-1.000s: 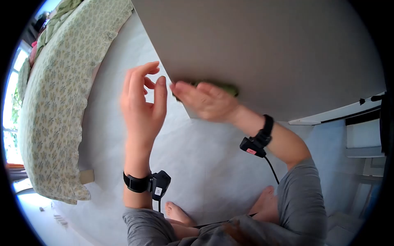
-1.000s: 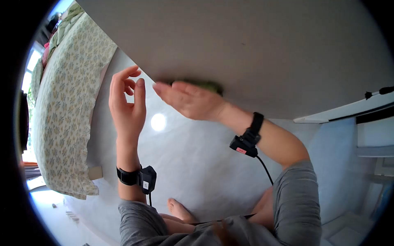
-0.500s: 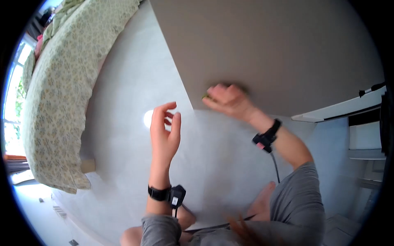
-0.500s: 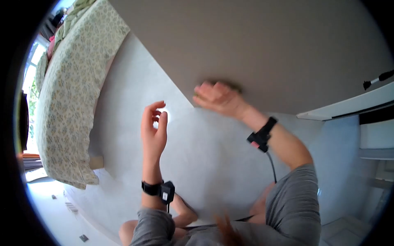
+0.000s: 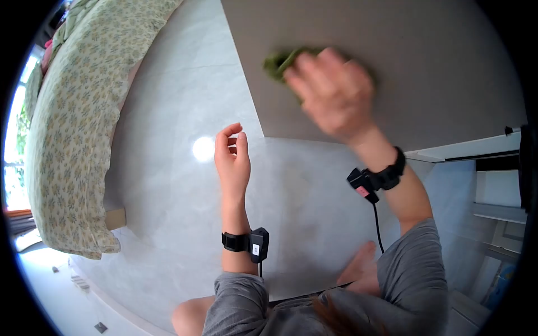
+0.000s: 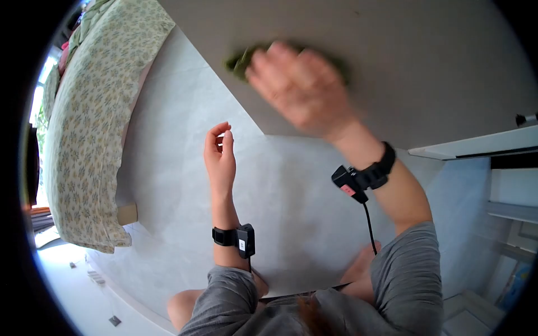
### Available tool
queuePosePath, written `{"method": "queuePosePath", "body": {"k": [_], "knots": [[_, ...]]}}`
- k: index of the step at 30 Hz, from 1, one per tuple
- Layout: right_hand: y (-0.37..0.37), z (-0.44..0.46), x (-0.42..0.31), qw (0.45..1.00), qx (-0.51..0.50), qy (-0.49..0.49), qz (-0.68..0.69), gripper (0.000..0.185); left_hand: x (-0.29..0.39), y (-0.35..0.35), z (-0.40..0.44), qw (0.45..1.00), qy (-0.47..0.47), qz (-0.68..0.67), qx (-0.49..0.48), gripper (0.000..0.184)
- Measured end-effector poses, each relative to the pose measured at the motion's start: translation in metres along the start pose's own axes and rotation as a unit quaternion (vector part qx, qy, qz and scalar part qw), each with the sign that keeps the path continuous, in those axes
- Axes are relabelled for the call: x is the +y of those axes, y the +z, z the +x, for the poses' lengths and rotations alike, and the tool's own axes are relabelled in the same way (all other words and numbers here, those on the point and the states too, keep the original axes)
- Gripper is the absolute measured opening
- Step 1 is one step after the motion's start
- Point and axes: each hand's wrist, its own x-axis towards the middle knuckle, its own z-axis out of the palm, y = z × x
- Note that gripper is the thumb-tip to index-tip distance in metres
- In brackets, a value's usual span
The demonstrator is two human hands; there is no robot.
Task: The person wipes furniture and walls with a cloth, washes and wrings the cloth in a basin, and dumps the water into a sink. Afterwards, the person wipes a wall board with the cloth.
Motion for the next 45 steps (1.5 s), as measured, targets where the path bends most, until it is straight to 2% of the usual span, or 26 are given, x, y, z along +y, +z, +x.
{"method": "queuePosePath", "body": {"k": [6, 8, 12, 13, 14, 21, 23, 24, 26, 27, 30, 32, 33, 36, 37, 39, 41, 43, 45], "knots": [[0.058, -0.075, -0.086, 0.991, -0.093, -0.092, -0.010, 0.034, -0.027, 0.013, -0.010, 0.999, -0.045, -0.006, -0.029, 0.018], [0.070, -0.101, -0.107, 0.975, -0.166, -0.149, 0.004, 0.035, -0.033, 0.014, -0.015, 0.996, -0.074, 0.015, -0.049, 0.019], [0.087, -0.165, -0.134, 0.964, -0.199, -0.178, 0.020, 0.038, -0.037, 0.019, -0.024, 0.997, -0.060, 0.016, -0.053, 0.019], [0.088, -0.185, -0.139, 0.948, -0.250, -0.196, 0.030, 0.039, -0.035, 0.019, -0.026, 0.996, -0.066, 0.020, -0.058, 0.019], [0.087, -0.198, -0.140, 0.929, -0.300, -0.214, 0.039, 0.040, -0.035, 0.019, -0.028, 0.995, -0.071, 0.023, -0.062, 0.020], [0.051, -0.220, -0.098, 0.899, -0.358, -0.244, 0.070, 0.039, -0.041, 0.025, -0.038, 0.995, -0.057, 0.019, -0.082, 0.017], [0.034, -0.216, -0.077, 0.926, -0.332, -0.172, 0.055, 0.036, -0.033, 0.028, -0.036, 0.995, -0.041, 0.016, -0.087, 0.016], [0.026, -0.210, -0.063, 0.925, -0.334, -0.174, 0.046, 0.036, -0.022, 0.031, -0.035, 0.995, -0.033, 0.011, -0.091, 0.016], [0.009, -0.193, -0.036, 0.969, -0.220, -0.104, 0.030, 0.032, -0.010, 0.038, -0.032, 0.996, -0.013, -0.004, -0.092, 0.015], [0.000, -0.175, -0.026, 0.982, -0.179, -0.063, 0.013, 0.037, -0.005, 0.040, -0.031, 0.996, 0.003, -0.013, -0.089, 0.015], [-0.016, -0.104, 0.008, 0.992, -0.047, 0.078, -0.086, 0.044, 0.017, 0.049, -0.026, 0.995, 0.025, -0.031, -0.087, 0.015], [-0.037, -0.047, 0.026, 0.969, 0.031, 0.243, -0.036, 0.052, 0.027, 0.052, -0.023, 0.995, 0.037, -0.038, -0.086, 0.016], [-0.041, -0.033, 0.028, 0.967, 0.030, 0.248, -0.043, 0.052, 0.032, 0.052, -0.022, 0.994, 0.040, -0.036, -0.094, 0.016], [-0.028, -0.020, 0.028, 0.919, 0.173, 0.352, -0.026, 0.063, 0.041, 0.055, -0.018, 0.991, 0.073, -0.055, -0.095, 0.018], [-0.021, -0.026, 0.018, 0.917, 0.175, 0.357, -0.037, 0.063, 0.043, 0.054, -0.016, 0.990, 0.077, -0.054, -0.106, 0.018], [-0.009, -0.046, -0.005, 0.862, 0.174, 0.475, -0.015, 0.062, 0.046, 0.053, -0.017, 0.990, 0.081, -0.071, -0.086, 0.016], [0.003, -0.074, -0.037, 0.829, 0.112, 0.548, -0.011, 0.055, 0.044, 0.047, -0.017, 0.991, 0.094, -0.050, -0.086, 0.016], [0.022, -0.109, -0.063, 0.788, 0.130, 0.600, 0.054, 0.061, 0.035, 0.044, -0.016, 0.992, 0.076, -0.033, -0.096, 0.016], [0.034, -0.133, -0.084, 0.776, 0.111, 0.618, 0.055, 0.061, 0.019, 0.044, -0.018, 0.991, 0.059, -0.003, -0.121, 0.017]]}}
